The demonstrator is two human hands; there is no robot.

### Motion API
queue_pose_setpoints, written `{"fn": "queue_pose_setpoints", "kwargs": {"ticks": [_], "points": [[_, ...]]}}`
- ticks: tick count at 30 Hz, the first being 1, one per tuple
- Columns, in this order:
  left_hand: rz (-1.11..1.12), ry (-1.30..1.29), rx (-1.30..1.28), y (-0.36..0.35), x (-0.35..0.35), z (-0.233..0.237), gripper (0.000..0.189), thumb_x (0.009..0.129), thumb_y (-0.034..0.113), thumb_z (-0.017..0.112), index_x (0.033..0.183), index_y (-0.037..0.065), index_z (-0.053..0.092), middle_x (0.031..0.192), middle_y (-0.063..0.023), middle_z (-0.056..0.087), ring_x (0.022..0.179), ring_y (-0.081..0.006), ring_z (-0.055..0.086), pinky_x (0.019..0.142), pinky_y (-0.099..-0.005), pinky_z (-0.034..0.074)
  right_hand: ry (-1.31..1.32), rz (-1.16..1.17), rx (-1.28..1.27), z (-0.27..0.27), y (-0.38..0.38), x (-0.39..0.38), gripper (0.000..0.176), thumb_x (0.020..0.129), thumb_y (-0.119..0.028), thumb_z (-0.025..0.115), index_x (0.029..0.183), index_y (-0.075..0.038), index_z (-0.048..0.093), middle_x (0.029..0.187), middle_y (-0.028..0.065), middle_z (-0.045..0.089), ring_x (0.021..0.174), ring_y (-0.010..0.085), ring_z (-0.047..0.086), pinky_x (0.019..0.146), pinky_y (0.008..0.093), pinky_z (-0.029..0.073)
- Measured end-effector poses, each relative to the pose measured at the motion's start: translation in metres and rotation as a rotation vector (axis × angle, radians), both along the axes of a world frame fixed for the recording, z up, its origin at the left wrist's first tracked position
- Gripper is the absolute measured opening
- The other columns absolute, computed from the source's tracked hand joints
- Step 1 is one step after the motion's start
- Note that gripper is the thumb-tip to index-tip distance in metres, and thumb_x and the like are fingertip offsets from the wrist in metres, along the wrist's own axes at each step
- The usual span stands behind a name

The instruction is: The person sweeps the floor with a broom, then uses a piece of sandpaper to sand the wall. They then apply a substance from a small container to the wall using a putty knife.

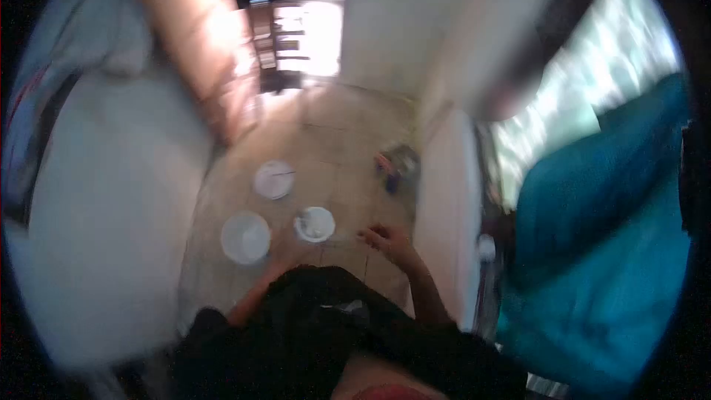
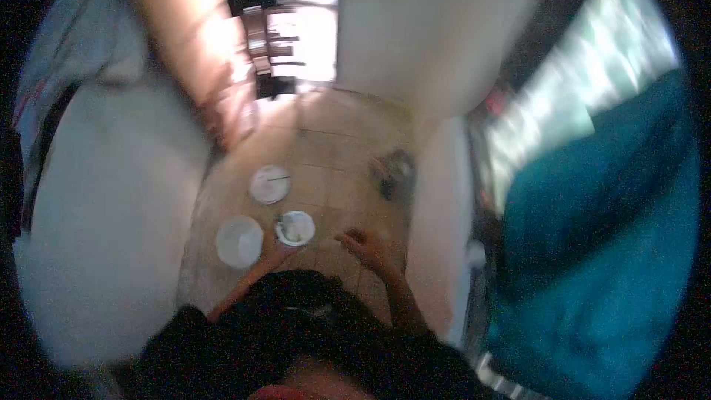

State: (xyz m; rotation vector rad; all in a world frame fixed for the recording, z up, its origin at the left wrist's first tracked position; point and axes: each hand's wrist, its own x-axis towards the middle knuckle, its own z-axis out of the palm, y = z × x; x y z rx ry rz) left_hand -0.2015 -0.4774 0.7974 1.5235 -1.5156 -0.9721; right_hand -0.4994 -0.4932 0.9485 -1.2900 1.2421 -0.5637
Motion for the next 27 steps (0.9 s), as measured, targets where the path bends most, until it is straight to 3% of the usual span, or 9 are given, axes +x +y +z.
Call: {"fn": "queue_pose_setpoints", "kwargs": {"ticks": [3, 12, 16, 18, 20, 21, 25, 26, 27], "points": [[-0.034, 0.184, 0.049, -0.008, -0.043, 0.077, 0.077, 0.070, 0.028, 0.096, 0.130, 0.000, 0.057, 0.119, -0.0132, 0.070, 0.112, -0.0257, 0.067, 0.100, -0.0391, 0.053, -0.067, -0.033, -0.021, -0.008, 0.015, -0.028, 0.036, 0.105, -0.034, 0.058, 0.103, 0.000, 0.071, 0.087, 0.0043, 0.067, 0.080, 0.0138, 0.061, 0.077, 0.0306, 0.050], [-0.239, 0.042, 0.107, -0.040, -0.054, 0.039, 0.064, 0.073, 0.014, 0.094, 0.126, 0.000, 0.060, 0.117, -0.0119, 0.069, 0.105, -0.0215, 0.066, 0.094, -0.0378, 0.052, 0.124, -0.355, 0.298, -0.169, 0.074, -0.054, 0.040, 0.105, -0.041, 0.055, 0.105, -0.003, 0.068, 0.093, 0.0079, 0.070, 0.081, 0.0183, 0.064, 0.077, 0.0343, 0.051], [-0.523, -0.076, 0.017, -0.072, -0.042, 0.009, 0.066, 0.073, 0.016, 0.094, 0.127, 0.001, 0.059, 0.117, -0.0122, 0.069, 0.108, -0.0246, 0.065, 0.096, -0.0399, 0.051, 0.043, -1.211, 0.614, -0.444, 0.255, -0.067, 0.045, 0.103, -0.044, 0.057, 0.122, -0.005, 0.069, 0.100, 0.0071, 0.071, 0.084, 0.0191, 0.064, 0.078, 0.0403, 0.053], [-0.574, 0.011, 0.068, -0.088, -0.037, -0.016, 0.067, 0.074, 0.019, 0.093, 0.128, 0.001, 0.058, 0.120, -0.0135, 0.068, 0.110, -0.0261, 0.065, 0.097, -0.0401, 0.051, 0.135, -1.561, 1.056, -0.423, 0.347, -0.051, 0.042, 0.101, -0.040, 0.061, 0.125, -0.007, 0.064, 0.100, 0.0063, 0.066, 0.086, 0.0233, 0.063, 0.079, 0.0457, 0.052], [-0.616, 0.098, 0.120, -0.113, -0.036, -0.014, 0.068, 0.075, 0.021, 0.093, 0.130, 0.001, 0.057, 0.122, -0.0148, 0.067, 0.112, -0.0276, 0.064, 0.098, -0.0403, 0.050, 1.128, -0.123, 0.443, -0.427, 0.478, -0.013, 0.039, 0.091, -0.027, 0.072, 0.120, -0.003, 0.062, 0.095, 0.0155, 0.065, 0.088, 0.0350, 0.066, 0.077, 0.0496, 0.053], [-0.699, 0.070, 0.099, -0.126, -0.040, 0.003, 0.071, 0.075, 0.023, 0.093, 0.131, 0.001, 0.056, 0.124, -0.0158, 0.066, 0.113, -0.0287, 0.064, 0.098, -0.0405, 0.050, 1.125, -0.144, 0.460, -0.417, 0.479, 0.006, 0.039, 0.091, -0.027, 0.072, 0.120, -0.003, 0.062, 0.095, 0.0155, 0.065, 0.088, 0.0350, 0.066, 0.077, 0.0496, 0.053], [-0.936, -0.057, -0.086, -0.189, -0.066, -0.034, 0.074, 0.068, 0.024, 0.097, 0.128, 0.001, 0.060, 0.124, -0.0148, 0.067, 0.110, -0.0281, 0.065, 0.095, -0.0422, 0.053, 1.147, -0.833, 0.059, -0.318, 0.512, 0.139, 0.034, 0.096, -0.031, 0.064, 0.111, 0.000, 0.069, 0.100, 0.0179, 0.067, 0.087, 0.0337, 0.067, 0.068, 0.0480, 0.053], [-1.047, -0.019, -0.103, -0.200, -0.076, -0.040, 0.069, 0.075, 0.022, 0.093, 0.129, 0.001, 0.057, 0.123, -0.0141, 0.065, 0.112, -0.0261, 0.062, 0.097, -0.0403, 0.050, 1.015, -0.972, 0.404, -0.305, 0.500, 0.179, 0.036, 0.098, -0.034, 0.062, 0.109, -0.001, 0.070, 0.101, 0.0147, 0.068, 0.086, 0.0302, 0.066, 0.069, 0.0467, 0.053], [-1.080, -0.058, -0.071, -0.208, -0.090, -0.043, 0.068, 0.075, 0.022, 0.093, 0.130, 0.001, 0.057, 0.122, -0.0139, 0.065, 0.111, -0.0258, 0.062, 0.097, -0.0405, 0.050, 0.306, -1.510, 0.723, -0.321, 0.490, 0.201, 0.037, 0.100, -0.037, 0.061, 0.109, -0.003, 0.071, 0.100, 0.0109, 0.069, 0.086, 0.0274, 0.065, 0.074, 0.0448, 0.053]]}}
